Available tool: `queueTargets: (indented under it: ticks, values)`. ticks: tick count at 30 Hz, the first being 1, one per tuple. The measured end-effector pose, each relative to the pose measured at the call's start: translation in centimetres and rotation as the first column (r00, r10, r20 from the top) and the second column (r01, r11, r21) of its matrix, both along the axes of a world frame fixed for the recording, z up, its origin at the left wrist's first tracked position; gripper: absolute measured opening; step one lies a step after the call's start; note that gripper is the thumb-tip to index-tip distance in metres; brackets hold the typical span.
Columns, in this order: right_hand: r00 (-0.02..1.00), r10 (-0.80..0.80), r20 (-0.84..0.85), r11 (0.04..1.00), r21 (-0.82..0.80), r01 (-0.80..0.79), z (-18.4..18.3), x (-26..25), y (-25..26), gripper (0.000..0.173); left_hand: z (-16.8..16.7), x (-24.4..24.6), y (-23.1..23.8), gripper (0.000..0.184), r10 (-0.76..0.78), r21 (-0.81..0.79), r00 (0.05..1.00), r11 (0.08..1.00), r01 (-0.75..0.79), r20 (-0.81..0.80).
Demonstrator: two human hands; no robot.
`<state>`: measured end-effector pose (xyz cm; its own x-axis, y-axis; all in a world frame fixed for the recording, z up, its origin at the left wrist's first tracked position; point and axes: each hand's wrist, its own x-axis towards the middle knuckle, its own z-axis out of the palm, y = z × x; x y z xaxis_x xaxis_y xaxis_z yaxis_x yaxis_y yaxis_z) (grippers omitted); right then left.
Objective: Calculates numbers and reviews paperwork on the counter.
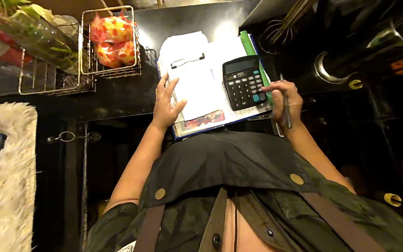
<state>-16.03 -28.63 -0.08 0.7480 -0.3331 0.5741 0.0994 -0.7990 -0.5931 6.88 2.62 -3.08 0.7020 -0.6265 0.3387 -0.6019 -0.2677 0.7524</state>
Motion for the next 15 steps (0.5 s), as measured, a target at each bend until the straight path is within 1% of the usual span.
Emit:
queueTargets:
  ticks: [1, 3, 8, 10, 11, 13, 15]
  values:
    - [0.999, -0.035, 0.017, 0.999, 0.022, 0.035, 0.0, -0.4, -0.4, 0.037, 0.0, 0.0, 0.0, 0.073, -0.002, 0.003, 1.000, 1.000, 0.002, 0.002]
    - [0.998, -0.065, 0.024, 0.998, -0.003, 0.065, 0.0, -1.0, -0.8, 0.037, 0.1, 0.0, 0.0, 0.074, -0.004, 0.011, 1.000, 1.000, 0.004, 0.009]
    - [0.999, -0.037, -0.026, 0.980, -0.198, 0.031, -0.9, -1.7, -0.6, 0.035, -0.1, -0.1, 0.0, 0.074, 0.005, 0.009, 1.000, 1.000, -0.005, 0.028]
    - [0.995, -0.049, -0.088, 0.976, -0.216, 0.029, -0.7, -1.6, -0.5, 0.037, -0.1, 0.0, 0.0, 0.074, 0.010, 0.005, 0.999, 1.000, -0.010, 0.035]
    - [0.992, -0.052, -0.119, 0.983, -0.183, 0.029, -0.3, -1.5, -0.5, 0.037, -0.1, 0.0, 0.0, 0.075, 0.011, 0.009, 0.999, 1.000, -0.011, 0.031]
    - [0.986, -0.047, -0.157, 0.999, -0.021, 0.044, 0.6, -1.0, -0.6, 0.038, -0.1, 0.0, 0.0, 0.075, 0.006, 0.015, 1.000, 1.000, -0.006, 0.016]
    - [0.986, -0.069, -0.153, 0.988, 0.127, 0.089, 1.5, 0.0, -0.7, 0.038, -0.1, 0.1, 0.0, 0.074, 0.006, 0.016, 1.000, 1.000, -0.006, 0.005]
